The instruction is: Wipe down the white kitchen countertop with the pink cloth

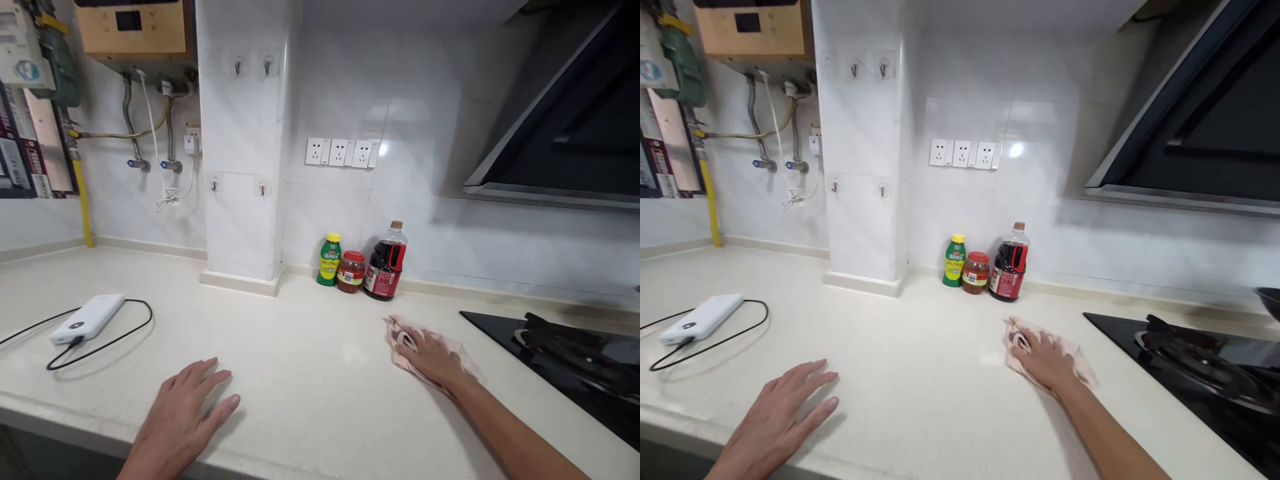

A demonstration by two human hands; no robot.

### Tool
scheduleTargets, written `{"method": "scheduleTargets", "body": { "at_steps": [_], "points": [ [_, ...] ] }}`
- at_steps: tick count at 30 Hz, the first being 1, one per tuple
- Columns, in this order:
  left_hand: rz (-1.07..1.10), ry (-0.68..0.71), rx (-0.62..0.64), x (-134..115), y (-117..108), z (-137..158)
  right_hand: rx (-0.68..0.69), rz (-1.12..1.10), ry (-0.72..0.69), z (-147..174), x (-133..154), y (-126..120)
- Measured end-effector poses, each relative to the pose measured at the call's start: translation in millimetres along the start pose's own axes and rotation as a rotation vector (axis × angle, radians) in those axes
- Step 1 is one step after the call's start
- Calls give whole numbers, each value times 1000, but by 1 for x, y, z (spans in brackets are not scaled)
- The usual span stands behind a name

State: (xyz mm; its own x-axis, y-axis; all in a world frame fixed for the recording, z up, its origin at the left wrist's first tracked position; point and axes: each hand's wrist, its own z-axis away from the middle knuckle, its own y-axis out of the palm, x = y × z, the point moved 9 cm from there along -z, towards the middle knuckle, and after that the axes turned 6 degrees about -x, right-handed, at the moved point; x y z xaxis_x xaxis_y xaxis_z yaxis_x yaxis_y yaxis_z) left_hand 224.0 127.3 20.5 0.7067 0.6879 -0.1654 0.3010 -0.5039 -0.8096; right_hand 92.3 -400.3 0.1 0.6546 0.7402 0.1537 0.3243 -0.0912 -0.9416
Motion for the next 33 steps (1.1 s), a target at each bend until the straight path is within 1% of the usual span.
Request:
{"method": "scheduleTargets", "body": {
  "at_steps": [4, 6, 8, 11, 14, 16, 18, 20, 22, 24, 26, 28, 29, 31, 33],
  "points": [
    [14, -3, -14, -5, -4, -1, 132, -29, -29, -16, 70, 21],
    [24, -11, -7, -6, -4, -1, 180, -51, -92, -14, 114, 27],
    [33, -25, 0, -7, -6, -1, 222, -87, -185, -3, 163, 29],
    [42, -40, -6, -8, -9, -2, 286, -164, -366, 30, 240, 24],
    [51, -57, -11, -7, -10, -1, 356, -256, -597, 80, 311, 11],
    [56, -95, -7, -2, -9, 0, 403, -313, -763, 119, 345, 2],
    [62, -140, -5, 4, -7, 1, 449, -354, -893, 151, 361, -6],
    [61, -164, -3, 7, -6, 3, 475, -398, -969, 173, 360, -13],
    [47, -148, -4, 6, -7, 4, 447, -453, -1019, 181, 345, -22],
    [27, -118, -8, 4, -8, 4, 381, -490, -1032, 177, 320, -31],
    [17, -102, -6, 3, -8, 5, 310, -474, -972, 160, 284, -36],
    [15, -114, 6, 5, -6, 5, 257, -432, -846, 135, 237, -36],
    [13, -121, 12, 6, -5, 5, 229, -410, -771, 121, 209, -35],
    [5, -130, 20, 7, -4, 6, 161, -369, -610, 94, 145, -32],
    [-2, -125, 21, 7, -3, 5, 68, -309, -450, 72, 69, -28]
  ]
}}
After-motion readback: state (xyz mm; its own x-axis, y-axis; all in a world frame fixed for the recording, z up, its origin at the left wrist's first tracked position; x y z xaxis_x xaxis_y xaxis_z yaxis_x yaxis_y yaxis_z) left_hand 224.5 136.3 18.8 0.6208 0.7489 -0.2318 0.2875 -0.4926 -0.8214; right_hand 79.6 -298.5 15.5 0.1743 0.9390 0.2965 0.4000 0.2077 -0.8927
